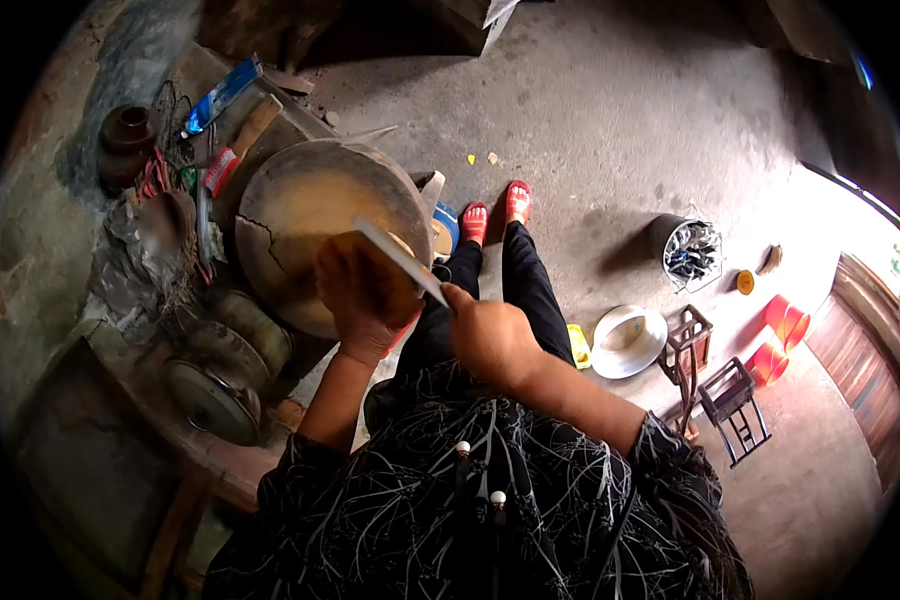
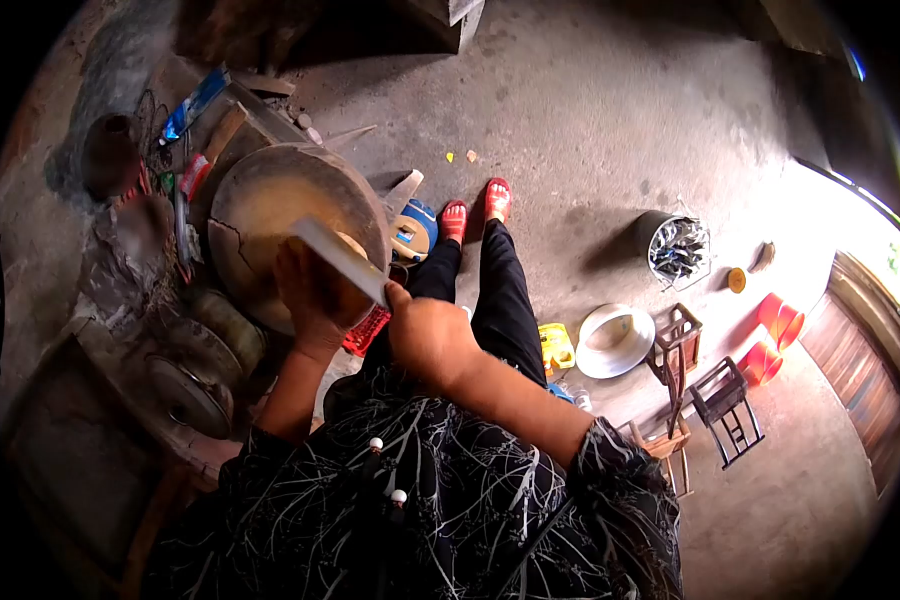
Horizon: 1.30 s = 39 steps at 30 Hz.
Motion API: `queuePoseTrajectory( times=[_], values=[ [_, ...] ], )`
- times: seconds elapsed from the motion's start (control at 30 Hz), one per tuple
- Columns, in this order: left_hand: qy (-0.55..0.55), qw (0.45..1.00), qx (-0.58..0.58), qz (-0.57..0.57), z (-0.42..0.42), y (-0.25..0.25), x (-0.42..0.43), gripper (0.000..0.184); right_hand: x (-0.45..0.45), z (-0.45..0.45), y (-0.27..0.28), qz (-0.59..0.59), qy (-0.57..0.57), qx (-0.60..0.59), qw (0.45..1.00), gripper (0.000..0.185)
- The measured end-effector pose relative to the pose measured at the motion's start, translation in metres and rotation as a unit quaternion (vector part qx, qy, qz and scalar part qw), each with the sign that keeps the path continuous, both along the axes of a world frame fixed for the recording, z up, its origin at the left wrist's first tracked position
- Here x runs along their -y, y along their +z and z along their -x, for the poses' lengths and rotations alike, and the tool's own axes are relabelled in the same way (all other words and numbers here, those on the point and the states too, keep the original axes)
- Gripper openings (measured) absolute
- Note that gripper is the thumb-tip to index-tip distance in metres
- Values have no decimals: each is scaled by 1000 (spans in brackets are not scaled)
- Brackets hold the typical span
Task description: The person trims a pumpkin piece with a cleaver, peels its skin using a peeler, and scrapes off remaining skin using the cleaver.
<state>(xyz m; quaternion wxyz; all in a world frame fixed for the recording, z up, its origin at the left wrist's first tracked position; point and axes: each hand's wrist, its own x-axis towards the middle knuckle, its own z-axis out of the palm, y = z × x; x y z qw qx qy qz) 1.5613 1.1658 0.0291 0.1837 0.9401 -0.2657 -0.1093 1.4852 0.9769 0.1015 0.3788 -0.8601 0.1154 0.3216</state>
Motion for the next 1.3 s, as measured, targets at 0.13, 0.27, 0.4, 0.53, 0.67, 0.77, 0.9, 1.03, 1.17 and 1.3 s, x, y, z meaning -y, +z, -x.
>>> queuePoseTrajectory(
  times=[0.13, 0.27, 0.4, 0.53, 0.67, 0.77, 0.9, 1.03, 1.17, 1.3],
  values=[
    [1, 999, 28, -25, 5, -1, -8, 115, -4, -12, -32, -34, 20, -94, 995, 37],
    [9, 1000, 12, -2, 7, -3, -7, 118, -9, 11, -25, 17, 17, 16, 1000, 40],
    [19, 1000, 1, 3, 6, -7, -10, 121, 1, 4, 11, 6, 15, -4, 1000, 42],
    [23, 1000, -18, -7, 4, -7, -9, 121, -2, 7, 12, 9, 53, 13, 998, 44],
    [13, 999, 28, 10, 5, -16, -12, 120, -3, 4, 12, 7, 34, 19, 999, 42],
    [7, 999, 49, 14, 2, -16, -7, 119, -1, -2, 14, 19, 63, -9, 998, 42],
    [31, 999, 8, -17, 0, -8, 1, 118, -5, -4, 7, 27, 44, 24, 998, 42],
    [8, 998, 64, 9, 5, -11, -2, 116, 1, -36, 7, -11, 9, -59, 998, 39],
    [11, 997, 70, 20, 5, -9, -2, 114, 2, -41, -10, -45, 0, -71, 996, 33],
    [5, 998, 63, -11, 12, -12, -10, 114, 2, -44, -30, -50, 13, -64, 997, 29]
  ],
)
